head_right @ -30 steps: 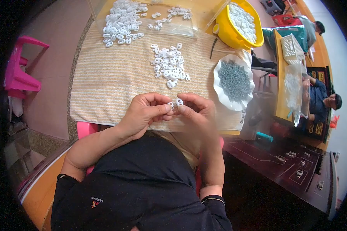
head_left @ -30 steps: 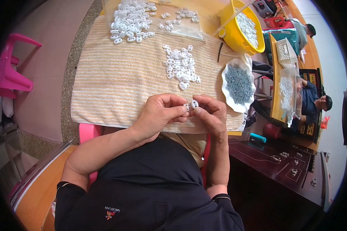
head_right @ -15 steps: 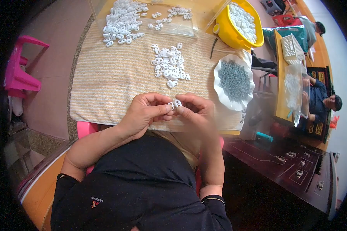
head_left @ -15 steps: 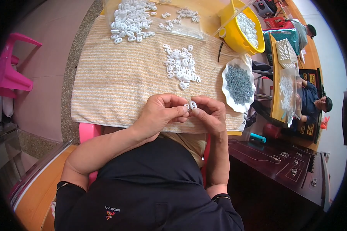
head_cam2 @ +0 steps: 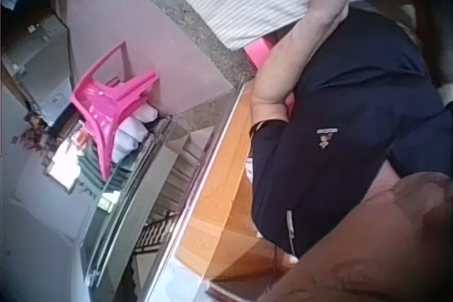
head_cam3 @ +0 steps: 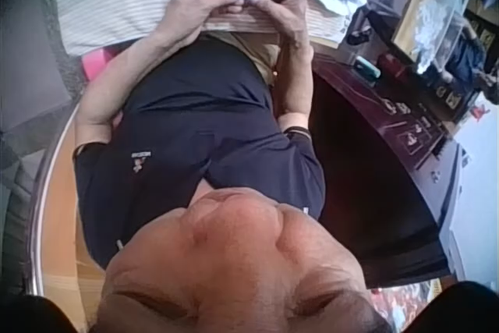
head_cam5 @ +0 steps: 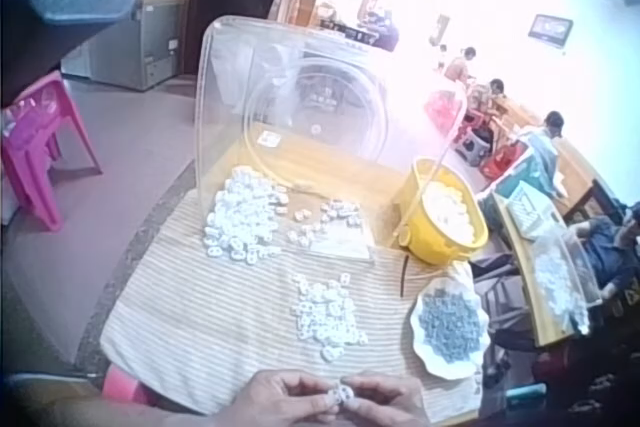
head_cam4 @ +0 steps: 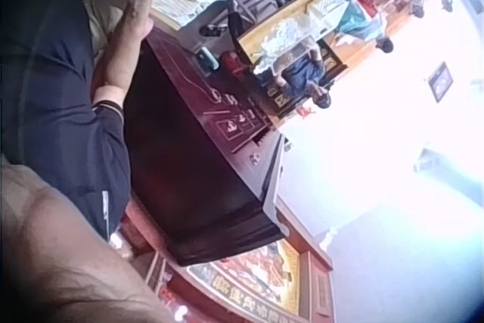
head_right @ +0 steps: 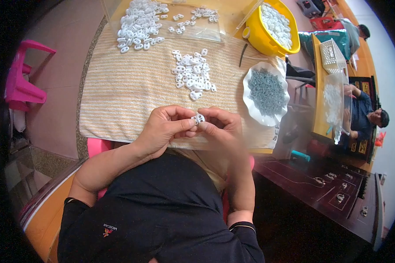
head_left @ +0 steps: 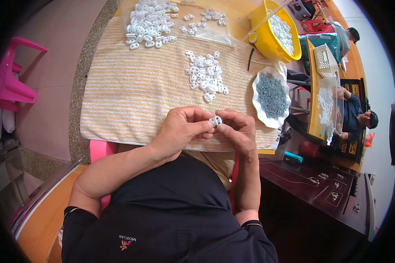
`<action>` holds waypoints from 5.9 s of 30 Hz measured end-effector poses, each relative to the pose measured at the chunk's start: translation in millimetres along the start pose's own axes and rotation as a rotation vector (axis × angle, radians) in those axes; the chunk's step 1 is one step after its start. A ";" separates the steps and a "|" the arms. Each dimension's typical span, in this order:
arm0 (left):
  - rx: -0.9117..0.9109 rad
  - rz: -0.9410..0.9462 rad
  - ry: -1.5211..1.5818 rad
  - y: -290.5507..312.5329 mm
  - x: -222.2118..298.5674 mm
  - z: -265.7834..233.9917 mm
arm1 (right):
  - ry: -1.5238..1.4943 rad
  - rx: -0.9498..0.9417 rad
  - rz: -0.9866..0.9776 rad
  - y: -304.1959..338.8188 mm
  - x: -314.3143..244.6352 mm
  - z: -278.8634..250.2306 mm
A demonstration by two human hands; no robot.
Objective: Assembling small plastic components by hand at a workbench.
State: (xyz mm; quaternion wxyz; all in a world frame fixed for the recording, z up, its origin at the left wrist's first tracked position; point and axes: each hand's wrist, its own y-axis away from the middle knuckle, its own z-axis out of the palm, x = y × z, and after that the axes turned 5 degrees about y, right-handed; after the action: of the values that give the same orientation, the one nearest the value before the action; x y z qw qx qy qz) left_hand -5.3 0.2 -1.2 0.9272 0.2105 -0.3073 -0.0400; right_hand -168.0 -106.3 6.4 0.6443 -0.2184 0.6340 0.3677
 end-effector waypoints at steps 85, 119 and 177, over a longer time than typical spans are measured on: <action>-0.212 -0.082 0.138 2.1 3.7 2.7 | -0.067 -0.158 -0.161 0.8 -4.1 3.9; -0.072 -0.024 0.114 0.3 -0.9 0.9 | 0.559 0.197 -0.021 6.5 -17.7 -11.0; -0.006 -0.001 0.151 1.1 -0.3 2.0 | 0.890 0.209 -0.111 -23.0 -31.5 5.3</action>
State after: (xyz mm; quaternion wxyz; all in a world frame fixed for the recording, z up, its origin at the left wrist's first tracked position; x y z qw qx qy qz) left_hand -6.8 0.6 0.5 0.9483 0.2104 -0.2362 -0.0256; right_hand -145.0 -123.1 33.5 0.3468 -0.3225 0.8700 0.1374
